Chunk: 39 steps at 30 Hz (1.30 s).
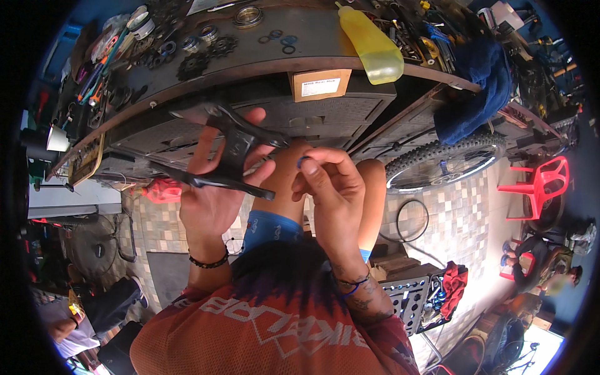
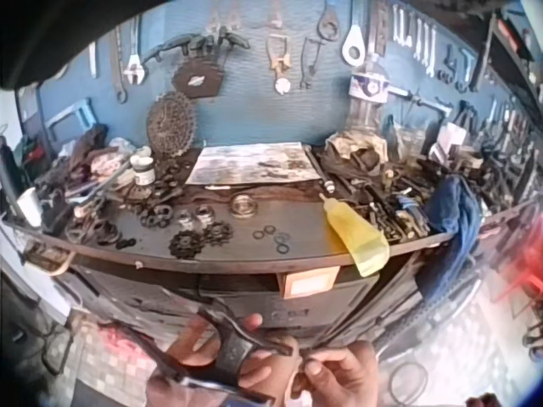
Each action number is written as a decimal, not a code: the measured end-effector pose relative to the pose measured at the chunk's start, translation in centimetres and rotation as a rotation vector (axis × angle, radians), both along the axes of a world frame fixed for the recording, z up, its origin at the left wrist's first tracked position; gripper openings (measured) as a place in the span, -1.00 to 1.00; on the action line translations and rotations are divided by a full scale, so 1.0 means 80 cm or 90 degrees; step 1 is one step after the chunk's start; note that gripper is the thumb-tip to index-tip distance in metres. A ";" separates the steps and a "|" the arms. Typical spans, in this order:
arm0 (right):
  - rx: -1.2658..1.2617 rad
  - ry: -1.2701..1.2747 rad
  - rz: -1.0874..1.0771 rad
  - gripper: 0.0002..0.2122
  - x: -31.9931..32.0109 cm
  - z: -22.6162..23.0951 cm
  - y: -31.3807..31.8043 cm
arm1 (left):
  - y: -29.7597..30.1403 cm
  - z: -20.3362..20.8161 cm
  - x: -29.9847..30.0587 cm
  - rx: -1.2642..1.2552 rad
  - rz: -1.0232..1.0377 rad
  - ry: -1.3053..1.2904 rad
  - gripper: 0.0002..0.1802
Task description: The person assembles a bicycle crankset by inserting bearings and seals into the crank arms. They handle small rings and bearings, placing them into the crank arm holes and rotating the crank to check fit.
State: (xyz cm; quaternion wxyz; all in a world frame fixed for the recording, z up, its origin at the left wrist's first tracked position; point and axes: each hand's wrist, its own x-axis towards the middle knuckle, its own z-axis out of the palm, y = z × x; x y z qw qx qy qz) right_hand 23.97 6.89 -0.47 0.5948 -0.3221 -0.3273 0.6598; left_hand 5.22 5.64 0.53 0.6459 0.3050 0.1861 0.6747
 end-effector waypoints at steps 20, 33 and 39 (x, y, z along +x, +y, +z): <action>-0.016 -0.100 0.059 -0.85 0.024 -0.022 -0.053 | 0.002 -0.052 -0.006 0.124 -0.059 -0.221 -0.15; 0.109 -0.199 0.034 -0.81 0.017 0.029 -0.056 | 0.010 -0.018 -0.007 0.212 -0.110 -0.222 -0.27; 0.208 -0.255 -0.006 -0.79 0.024 0.022 -0.056 | 0.010 -0.015 -0.003 0.206 -0.106 -0.228 -0.26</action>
